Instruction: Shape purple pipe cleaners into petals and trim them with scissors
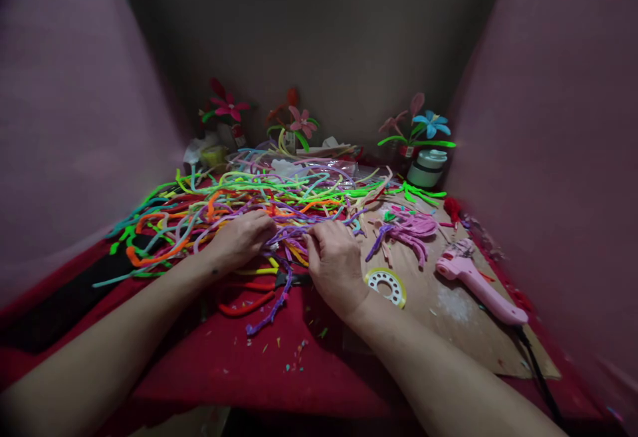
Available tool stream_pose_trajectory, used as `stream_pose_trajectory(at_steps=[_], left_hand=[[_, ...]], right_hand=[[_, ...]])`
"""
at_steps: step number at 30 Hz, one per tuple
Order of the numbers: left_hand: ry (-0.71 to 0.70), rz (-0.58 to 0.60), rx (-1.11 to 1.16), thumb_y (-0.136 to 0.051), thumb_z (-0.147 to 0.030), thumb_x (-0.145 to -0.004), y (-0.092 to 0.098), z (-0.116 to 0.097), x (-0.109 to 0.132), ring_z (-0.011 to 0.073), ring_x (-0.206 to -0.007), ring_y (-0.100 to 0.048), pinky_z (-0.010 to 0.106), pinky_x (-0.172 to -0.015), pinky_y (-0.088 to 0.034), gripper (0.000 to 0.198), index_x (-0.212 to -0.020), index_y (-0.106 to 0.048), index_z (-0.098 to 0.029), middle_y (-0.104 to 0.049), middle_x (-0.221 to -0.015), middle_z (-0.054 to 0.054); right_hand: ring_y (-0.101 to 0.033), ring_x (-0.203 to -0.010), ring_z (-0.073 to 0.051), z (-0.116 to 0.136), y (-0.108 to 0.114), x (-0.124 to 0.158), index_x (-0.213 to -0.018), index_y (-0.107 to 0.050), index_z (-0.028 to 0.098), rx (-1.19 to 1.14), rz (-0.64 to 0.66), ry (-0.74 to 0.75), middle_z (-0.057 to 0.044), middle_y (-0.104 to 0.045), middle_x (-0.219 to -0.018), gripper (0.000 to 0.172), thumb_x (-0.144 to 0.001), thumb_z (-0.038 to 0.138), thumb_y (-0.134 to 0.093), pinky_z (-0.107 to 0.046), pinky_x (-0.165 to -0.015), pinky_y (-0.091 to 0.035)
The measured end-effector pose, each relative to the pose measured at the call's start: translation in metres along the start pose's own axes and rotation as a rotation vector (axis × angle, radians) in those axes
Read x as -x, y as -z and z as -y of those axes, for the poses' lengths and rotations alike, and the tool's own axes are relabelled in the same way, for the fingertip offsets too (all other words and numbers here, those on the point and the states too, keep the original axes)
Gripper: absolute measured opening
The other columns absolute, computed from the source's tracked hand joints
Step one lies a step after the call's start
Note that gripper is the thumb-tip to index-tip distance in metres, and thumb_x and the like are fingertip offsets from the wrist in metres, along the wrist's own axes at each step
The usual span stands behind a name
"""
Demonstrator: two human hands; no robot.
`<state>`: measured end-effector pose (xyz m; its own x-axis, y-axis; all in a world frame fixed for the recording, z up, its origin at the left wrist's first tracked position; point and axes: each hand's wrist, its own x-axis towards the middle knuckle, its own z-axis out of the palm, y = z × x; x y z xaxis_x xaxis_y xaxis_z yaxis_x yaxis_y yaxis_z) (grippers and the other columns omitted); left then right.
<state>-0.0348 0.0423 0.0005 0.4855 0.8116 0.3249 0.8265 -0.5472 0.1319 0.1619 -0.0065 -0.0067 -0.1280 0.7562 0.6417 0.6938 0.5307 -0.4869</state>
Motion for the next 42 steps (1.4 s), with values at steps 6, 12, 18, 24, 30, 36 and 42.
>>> stream_pose_trajectory(at_steps=[6,12,18,24,30,36,42], left_hand=[[0.027,-0.088,0.293,-0.044,-0.032,-0.087,0.010,-0.015,0.002,0.0149,-0.075,-0.056,0.025,-0.068,-0.043,0.026,-0.102,-0.055,-0.015,-0.062,-0.085,0.004],[-0.126,0.017,0.122,-0.053,-0.021,-0.080,-0.005,-0.007,0.002,0.0187,-0.080,-0.054,0.029,-0.071,-0.043,0.010,-0.087,-0.059,-0.016,-0.060,-0.085,0.007],[-0.071,-0.043,0.114,-0.050,-0.020,-0.082,-0.010,-0.004,0.003,0.0184,-0.082,-0.055,0.030,-0.073,-0.044,0.013,-0.092,-0.058,-0.017,-0.061,-0.088,0.007],[-0.036,-0.352,0.250,-0.049,-0.028,-0.085,0.003,-0.016,0.004,0.0166,-0.082,-0.057,0.030,-0.075,-0.045,0.019,-0.097,-0.057,-0.016,-0.062,-0.088,0.007],[0.096,-0.150,0.774,-0.055,-0.032,-0.081,0.009,-0.037,0.008,0.0124,-0.066,-0.055,0.024,-0.062,-0.045,0.030,-0.107,-0.056,-0.016,-0.061,-0.076,0.002],[0.212,-0.061,1.226,-0.061,-0.029,-0.076,0.022,-0.061,0.012,0.0072,-0.056,-0.050,0.019,-0.051,-0.043,0.037,-0.112,-0.055,-0.020,-0.062,-0.086,0.001],[0.274,-0.141,1.302,-0.056,-0.026,-0.080,0.022,-0.061,0.014,0.0097,-0.058,-0.056,0.018,-0.053,-0.045,0.020,-0.093,-0.067,-0.017,-0.063,-0.073,0.002]], right_hand=[[-0.054,-0.069,-0.016,-0.004,-0.002,-0.004,-0.073,-0.058,0.016,-0.146,-0.035,-0.099,-0.004,-0.060,-0.071,0.012,-0.082,0.017,-0.051,-0.027,-0.066,-0.040],[-0.046,-0.056,-0.011,-0.004,0.008,-0.011,-0.070,-0.054,0.018,-0.368,-0.201,-0.269,0.002,-0.051,-0.061,0.012,-0.081,0.023,-0.053,-0.024,-0.055,-0.037],[-0.038,-0.040,-0.005,0.002,0.023,-0.026,-0.073,-0.044,0.021,-1.091,-0.317,-0.587,0.007,-0.045,-0.058,0.016,-0.076,0.030,-0.057,-0.017,-0.034,-0.025],[-0.036,-0.036,-0.004,0.007,0.025,-0.030,-0.069,-0.040,0.020,-1.333,-0.222,-0.680,0.008,-0.044,-0.055,0.022,-0.071,0.027,-0.060,-0.015,-0.033,-0.023],[-0.032,-0.038,-0.004,0.013,0.016,-0.017,-0.069,-0.046,0.019,-1.161,0.057,-0.533,0.008,-0.042,-0.051,0.017,-0.076,0.029,-0.059,-0.017,-0.035,-0.024],[-0.045,-0.059,-0.008,0.011,0.007,-0.007,-0.074,-0.055,0.017,-0.771,0.118,-0.288,0.002,-0.052,-0.066,0.009,-0.080,0.025,-0.055,-0.020,-0.054,-0.038],[-0.052,-0.066,-0.012,0.011,0.006,-0.006,-0.081,-0.060,0.017,-0.693,0.183,-0.242,-0.001,-0.060,-0.073,0.011,-0.081,0.026,-0.054,-0.023,-0.061,-0.042]])
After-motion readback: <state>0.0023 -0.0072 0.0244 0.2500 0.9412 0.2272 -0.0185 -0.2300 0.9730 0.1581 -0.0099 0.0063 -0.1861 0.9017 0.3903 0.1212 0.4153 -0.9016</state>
